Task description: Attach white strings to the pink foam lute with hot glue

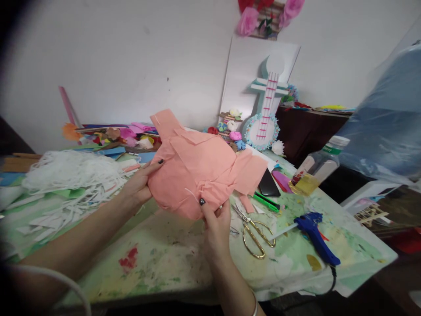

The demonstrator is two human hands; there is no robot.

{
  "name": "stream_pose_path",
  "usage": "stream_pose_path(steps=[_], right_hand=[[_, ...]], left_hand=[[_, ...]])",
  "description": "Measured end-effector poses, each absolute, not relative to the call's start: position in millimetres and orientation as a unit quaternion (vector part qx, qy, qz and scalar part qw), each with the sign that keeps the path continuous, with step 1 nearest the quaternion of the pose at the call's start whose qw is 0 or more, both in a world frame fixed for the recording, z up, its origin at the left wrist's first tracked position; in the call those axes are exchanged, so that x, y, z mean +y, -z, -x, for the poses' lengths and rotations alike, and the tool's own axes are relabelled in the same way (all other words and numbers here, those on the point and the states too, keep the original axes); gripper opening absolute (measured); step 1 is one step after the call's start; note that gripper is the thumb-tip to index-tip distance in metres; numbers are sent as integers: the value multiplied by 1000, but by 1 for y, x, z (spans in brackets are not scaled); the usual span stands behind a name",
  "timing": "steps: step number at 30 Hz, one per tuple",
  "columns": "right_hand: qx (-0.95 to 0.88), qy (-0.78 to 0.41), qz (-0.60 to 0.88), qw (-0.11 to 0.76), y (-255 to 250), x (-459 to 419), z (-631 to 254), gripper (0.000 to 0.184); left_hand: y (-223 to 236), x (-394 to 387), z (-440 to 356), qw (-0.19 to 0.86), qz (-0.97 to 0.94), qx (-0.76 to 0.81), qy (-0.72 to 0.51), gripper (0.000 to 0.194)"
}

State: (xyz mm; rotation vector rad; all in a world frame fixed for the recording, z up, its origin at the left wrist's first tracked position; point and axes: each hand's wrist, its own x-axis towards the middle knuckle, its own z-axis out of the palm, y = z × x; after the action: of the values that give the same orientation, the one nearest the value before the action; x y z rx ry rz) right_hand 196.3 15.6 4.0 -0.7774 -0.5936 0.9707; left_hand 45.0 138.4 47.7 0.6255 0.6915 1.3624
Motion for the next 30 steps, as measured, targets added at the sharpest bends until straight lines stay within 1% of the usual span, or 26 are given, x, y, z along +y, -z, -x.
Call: stream_pose_path(steps=[4, 10, 17, 22, 30], right_hand=[[-298, -483, 330, 754, -5, 6, -200, 51], [-323, -479, 326, 748, -3, 5, -203, 48], [-312, -521, 298, 737, -10, 1, -205, 54], [-288, -537, 289, 739, -9, 0, -206, 45], [-307, -520, 303, 737, -10, -1, -205, 51]], left_hand=[[-47, 141, -44, 686, -268, 311, -600, 19], [-45, 142, -43, 687, -270, 322, -593, 17], [-43, 146, -42, 709, -267, 325, -567, 22], [-42, 146, -41, 705, -256, 328, -574, 20], [-36, 152, -39, 704, -275, 332, -565, 27]])
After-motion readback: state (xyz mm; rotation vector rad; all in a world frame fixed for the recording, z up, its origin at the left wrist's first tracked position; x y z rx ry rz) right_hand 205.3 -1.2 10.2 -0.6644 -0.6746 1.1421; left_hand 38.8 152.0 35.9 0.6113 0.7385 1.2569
